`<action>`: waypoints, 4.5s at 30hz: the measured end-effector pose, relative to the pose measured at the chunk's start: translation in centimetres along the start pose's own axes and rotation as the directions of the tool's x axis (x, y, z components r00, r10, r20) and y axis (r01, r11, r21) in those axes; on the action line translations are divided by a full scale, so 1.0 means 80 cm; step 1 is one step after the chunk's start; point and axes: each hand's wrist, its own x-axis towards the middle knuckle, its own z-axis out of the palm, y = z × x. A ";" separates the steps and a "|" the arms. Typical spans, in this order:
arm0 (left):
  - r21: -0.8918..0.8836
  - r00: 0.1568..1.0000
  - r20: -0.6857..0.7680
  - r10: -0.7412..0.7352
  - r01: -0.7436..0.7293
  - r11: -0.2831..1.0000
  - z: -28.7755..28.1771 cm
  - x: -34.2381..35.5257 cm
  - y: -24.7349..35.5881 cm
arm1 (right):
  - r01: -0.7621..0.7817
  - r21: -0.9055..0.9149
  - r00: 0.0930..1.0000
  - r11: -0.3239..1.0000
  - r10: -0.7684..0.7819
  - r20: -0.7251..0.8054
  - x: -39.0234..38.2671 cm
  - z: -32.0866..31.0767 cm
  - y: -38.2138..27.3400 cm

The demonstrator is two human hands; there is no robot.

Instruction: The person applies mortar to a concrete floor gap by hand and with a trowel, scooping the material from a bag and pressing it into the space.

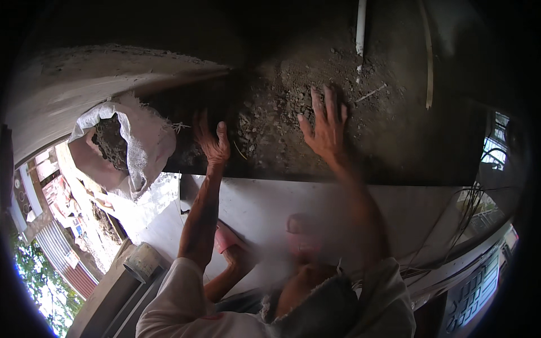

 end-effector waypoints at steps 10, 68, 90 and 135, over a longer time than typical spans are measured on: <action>-0.608 0.946 0.105 -0.308 0.306 0.732 0.064 -0.031 0.139 | -0.178 0.663 0.964 0.727 0.263 -0.029 0.018 0.067 -0.106; -0.313 0.646 0.692 0.321 -0.131 0.941 -0.057 -0.084 0.071 | 0.392 0.255 0.641 0.884 -0.461 0.614 -0.053 -0.002 -0.043; 0.202 0.902 0.420 0.102 -0.203 0.958 0.023 -0.020 0.064 | -0.130 -0.261 0.967 0.957 0.180 0.180 0.047 0.013 0.055; 0.183 0.973 0.020 0.229 -0.229 0.956 0.056 0.084 0.022 | 0.239 0.045 0.969 0.970 -0.241 0.050 0.158 0.075 -0.038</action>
